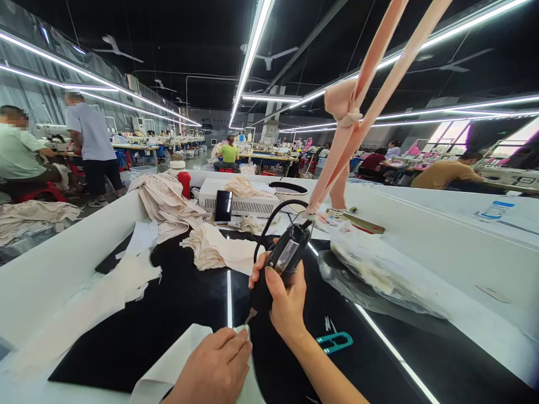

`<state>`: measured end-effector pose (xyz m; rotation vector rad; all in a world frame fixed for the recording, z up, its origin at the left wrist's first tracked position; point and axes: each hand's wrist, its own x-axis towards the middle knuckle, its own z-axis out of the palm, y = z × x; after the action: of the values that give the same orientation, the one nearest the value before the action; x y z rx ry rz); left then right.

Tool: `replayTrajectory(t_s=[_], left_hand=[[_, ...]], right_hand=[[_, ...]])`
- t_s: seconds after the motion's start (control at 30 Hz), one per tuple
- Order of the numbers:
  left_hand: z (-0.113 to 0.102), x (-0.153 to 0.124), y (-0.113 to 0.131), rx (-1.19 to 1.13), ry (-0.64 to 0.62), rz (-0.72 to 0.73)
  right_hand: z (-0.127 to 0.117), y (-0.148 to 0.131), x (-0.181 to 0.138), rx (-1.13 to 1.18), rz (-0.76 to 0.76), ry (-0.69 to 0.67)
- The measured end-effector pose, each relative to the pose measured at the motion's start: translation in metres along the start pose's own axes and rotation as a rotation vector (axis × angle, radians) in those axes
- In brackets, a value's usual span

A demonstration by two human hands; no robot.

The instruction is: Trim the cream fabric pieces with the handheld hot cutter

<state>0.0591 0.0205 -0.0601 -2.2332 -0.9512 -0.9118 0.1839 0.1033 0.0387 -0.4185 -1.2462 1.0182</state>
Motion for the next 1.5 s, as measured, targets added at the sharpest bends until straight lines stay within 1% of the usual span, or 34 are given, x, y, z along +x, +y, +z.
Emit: replayTrajectory(t_s=[0.23,0.4,0.53,0.63,0.7,0.83,1.03,1.23,1.4,1.5], left_hand=[[-0.007,0.002,-0.002,-0.053,-0.070,-0.062],[-0.013,0.009,-0.002,-0.106,-0.014,-0.075],[-0.020,0.018,-0.002,-0.143,0.055,-0.097],[-0.022,0.021,-0.003,-0.148,0.076,-0.087],[-0.023,0.021,-0.003,-0.142,0.054,-0.086],[-0.022,0.018,-0.003,-0.161,-0.030,-0.114],[-0.020,0.015,-0.003,-0.189,0.017,-0.110],[-0.020,0.014,-0.003,-0.187,-0.023,-0.111],[-0.020,0.015,-0.002,-0.214,0.018,-0.113],[-0.019,0.013,-0.002,-0.236,0.014,-0.123]], right_hand=[[0.001,-0.001,0.001,0.021,0.013,-0.004],[0.005,-0.003,0.000,0.063,0.011,0.007],[0.008,-0.001,-0.003,0.083,0.005,-0.028],[0.008,0.002,-0.003,0.076,-0.004,-0.034],[0.007,0.004,-0.003,0.067,-0.008,-0.029],[0.006,0.006,-0.002,0.058,-0.020,-0.028],[0.005,0.004,-0.001,0.077,-0.025,-0.026],[0.004,0.003,-0.002,0.084,-0.023,-0.032],[0.004,0.006,-0.004,0.053,-0.024,-0.030],[0.005,0.006,-0.003,0.035,-0.024,-0.033]])
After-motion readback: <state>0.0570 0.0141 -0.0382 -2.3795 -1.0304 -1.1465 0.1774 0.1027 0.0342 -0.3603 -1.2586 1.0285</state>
